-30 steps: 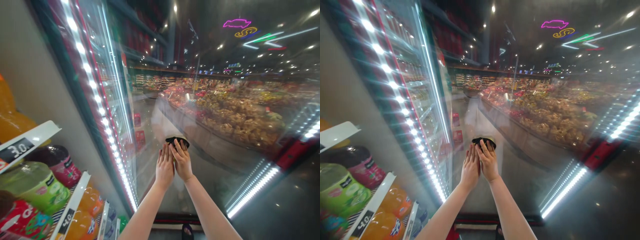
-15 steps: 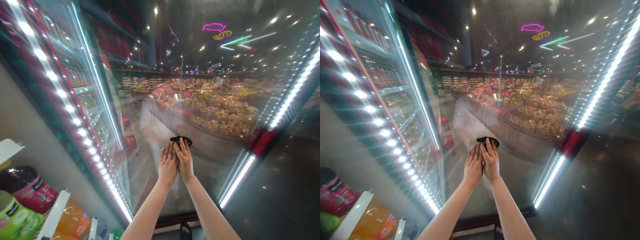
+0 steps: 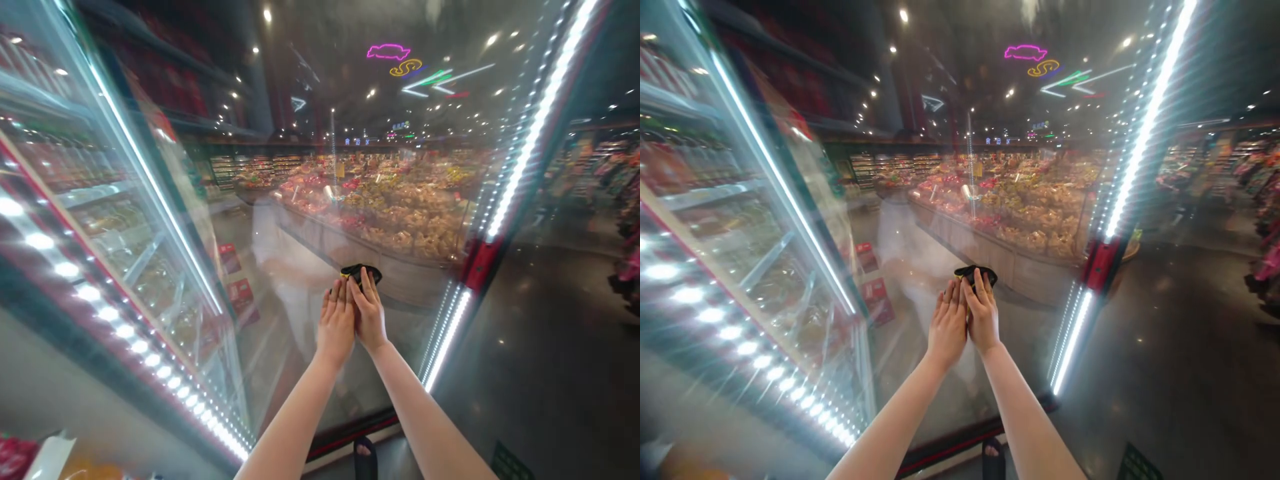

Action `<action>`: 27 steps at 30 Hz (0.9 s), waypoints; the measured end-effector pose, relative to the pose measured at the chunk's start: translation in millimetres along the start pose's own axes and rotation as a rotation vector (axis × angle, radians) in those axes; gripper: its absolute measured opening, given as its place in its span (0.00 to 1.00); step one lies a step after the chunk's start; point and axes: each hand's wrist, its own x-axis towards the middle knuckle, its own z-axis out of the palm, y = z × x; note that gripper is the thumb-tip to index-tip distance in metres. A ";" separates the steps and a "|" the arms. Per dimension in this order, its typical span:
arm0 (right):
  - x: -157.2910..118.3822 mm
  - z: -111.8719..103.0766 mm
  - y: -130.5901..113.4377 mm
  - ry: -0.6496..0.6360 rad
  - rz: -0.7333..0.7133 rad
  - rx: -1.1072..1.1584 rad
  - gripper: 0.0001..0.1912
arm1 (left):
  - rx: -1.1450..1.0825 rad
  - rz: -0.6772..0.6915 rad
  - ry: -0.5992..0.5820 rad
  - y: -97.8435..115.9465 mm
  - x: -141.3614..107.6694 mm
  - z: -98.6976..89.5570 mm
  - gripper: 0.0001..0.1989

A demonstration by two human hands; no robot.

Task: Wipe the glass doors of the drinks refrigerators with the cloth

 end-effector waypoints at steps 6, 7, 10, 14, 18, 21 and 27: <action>-16.8 13.5 -0.8 -0.082 -0.061 0.040 0.34 | 0.061 -0.012 0.010 -13.6 -26.7 11.4 0.35; -24.7 9.7 6.4 -0.105 -0.078 0.036 0.34 | 0.067 -0.004 -0.004 -9.7 -33.0 17.4 0.35; -35.3 -9.5 35.2 -0.111 -0.068 0.009 0.35 | 0.069 0.042 -0.054 11.6 -30.4 32.9 0.34; -9.3 -28.5 61.0 -0.038 0.020 0.014 0.35 | 0.056 0.108 -0.062 33.7 15.5 36.6 0.33; 16.9 -24.7 59.9 0.016 0.032 0.043 0.33 | 0.051 0.113 -0.011 30.0 42.4 30.9 0.35; 10.0 -19.1 62.6 -0.040 -0.017 0.056 0.33 | 0.059 0.068 0.023 27.7 29.5 36.7 0.37; -27.8 -31.2 114.0 -0.053 -0.048 0.007 0.36 | 0.090 0.062 0.054 67.4 14.3 79.3 0.36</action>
